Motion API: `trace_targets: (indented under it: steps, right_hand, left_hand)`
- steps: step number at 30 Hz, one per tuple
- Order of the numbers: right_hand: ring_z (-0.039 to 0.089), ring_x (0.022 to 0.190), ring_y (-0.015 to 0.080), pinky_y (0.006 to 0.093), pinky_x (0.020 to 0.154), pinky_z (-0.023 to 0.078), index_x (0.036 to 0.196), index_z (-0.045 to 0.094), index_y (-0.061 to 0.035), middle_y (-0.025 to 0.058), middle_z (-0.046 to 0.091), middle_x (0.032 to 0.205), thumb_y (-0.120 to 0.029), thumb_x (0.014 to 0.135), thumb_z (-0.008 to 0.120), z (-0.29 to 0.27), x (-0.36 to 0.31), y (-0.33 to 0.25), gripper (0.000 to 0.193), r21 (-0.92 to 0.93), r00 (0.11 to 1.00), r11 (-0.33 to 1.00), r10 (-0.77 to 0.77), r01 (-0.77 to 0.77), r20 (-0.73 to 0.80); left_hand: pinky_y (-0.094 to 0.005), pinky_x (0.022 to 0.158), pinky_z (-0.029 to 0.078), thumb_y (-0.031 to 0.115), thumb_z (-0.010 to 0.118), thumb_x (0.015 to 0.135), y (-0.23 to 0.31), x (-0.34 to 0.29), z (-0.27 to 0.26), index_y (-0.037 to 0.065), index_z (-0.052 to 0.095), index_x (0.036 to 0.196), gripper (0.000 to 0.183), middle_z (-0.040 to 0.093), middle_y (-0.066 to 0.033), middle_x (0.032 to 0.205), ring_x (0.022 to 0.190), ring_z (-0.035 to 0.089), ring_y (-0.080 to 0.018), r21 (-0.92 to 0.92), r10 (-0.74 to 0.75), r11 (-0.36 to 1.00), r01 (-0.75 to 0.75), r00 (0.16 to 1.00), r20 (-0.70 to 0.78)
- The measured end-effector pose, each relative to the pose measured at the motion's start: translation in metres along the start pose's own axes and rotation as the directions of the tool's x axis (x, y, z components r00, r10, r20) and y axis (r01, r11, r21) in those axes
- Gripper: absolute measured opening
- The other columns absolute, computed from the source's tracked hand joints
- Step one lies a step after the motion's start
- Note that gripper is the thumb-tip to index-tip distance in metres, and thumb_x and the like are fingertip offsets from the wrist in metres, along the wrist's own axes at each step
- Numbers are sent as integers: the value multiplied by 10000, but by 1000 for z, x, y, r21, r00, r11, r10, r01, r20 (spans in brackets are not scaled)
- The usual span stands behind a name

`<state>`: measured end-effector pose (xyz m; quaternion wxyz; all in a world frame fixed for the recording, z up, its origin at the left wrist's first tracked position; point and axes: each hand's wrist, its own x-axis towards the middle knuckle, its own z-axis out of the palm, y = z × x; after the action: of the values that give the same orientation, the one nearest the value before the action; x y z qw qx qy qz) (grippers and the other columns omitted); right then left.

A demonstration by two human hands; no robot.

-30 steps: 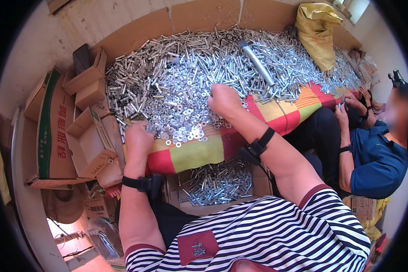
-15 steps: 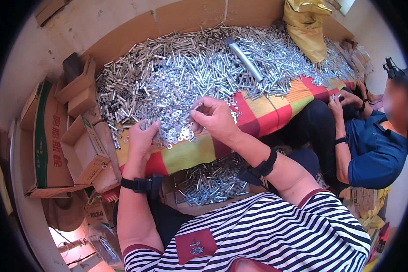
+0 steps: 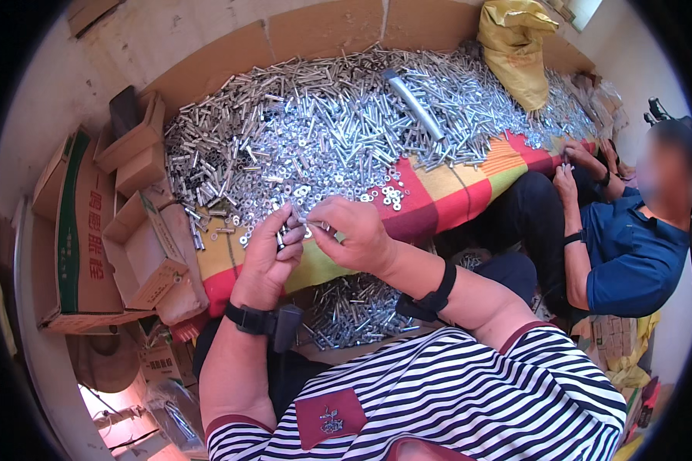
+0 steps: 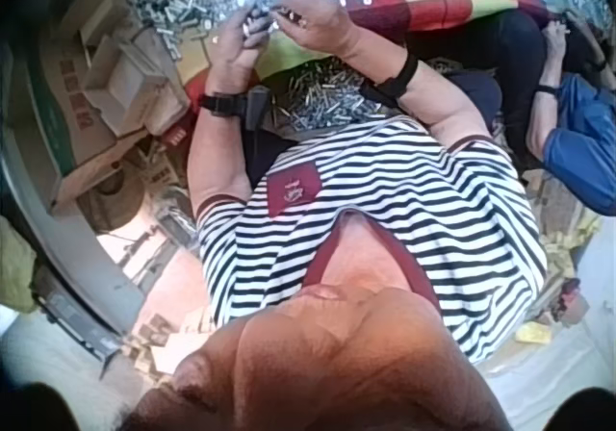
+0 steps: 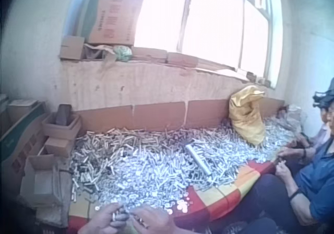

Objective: The person is sorting and assembling small metal washers onto bolts.

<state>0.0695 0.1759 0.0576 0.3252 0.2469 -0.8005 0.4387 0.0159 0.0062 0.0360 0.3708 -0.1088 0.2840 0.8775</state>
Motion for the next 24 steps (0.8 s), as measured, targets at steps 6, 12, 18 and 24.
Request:
trace_targets:
  steps: [6,12,18,24]
  right_hand:
    - [611,614,208,314,504,482,949,596,-25,69,576,782,-134,763,615,7,0,4,216,-344,918,852,-368,395,144]
    - [611,650,220,328,550,488,1075,584,-1,79,589,837,-210,801,597,15,0,9,345,-358,908,847,-292,392,302]
    - [635,661,283,384,570,504,1023,603,2,138,615,817,-238,833,601,3,25,29,306,-616,936,787,243,-38,254]
    - [676,799,354,421,706,543,812,638,5,232,665,847,-62,764,559,-8,39,87,115,-832,758,522,616,-189,215]
  left_hand:
    - [-151,315,261,168,584,915,-6,-1,-6,72,506,803,166,501,-7,679,501,430,-47,-97,-3,995,-7,995,-96]
    - [-157,312,291,159,591,898,-5,-5,-7,61,529,816,142,531,-26,687,477,439,-68,-96,-27,995,17,994,-104]
    - [-169,333,376,165,576,892,10,-13,8,55,538,877,118,539,-43,751,499,464,-86,-197,43,977,-84,978,-204]
    - [-167,366,338,150,632,855,54,-22,-34,57,551,844,124,554,-14,725,495,460,-79,403,354,881,-250,912,-208]
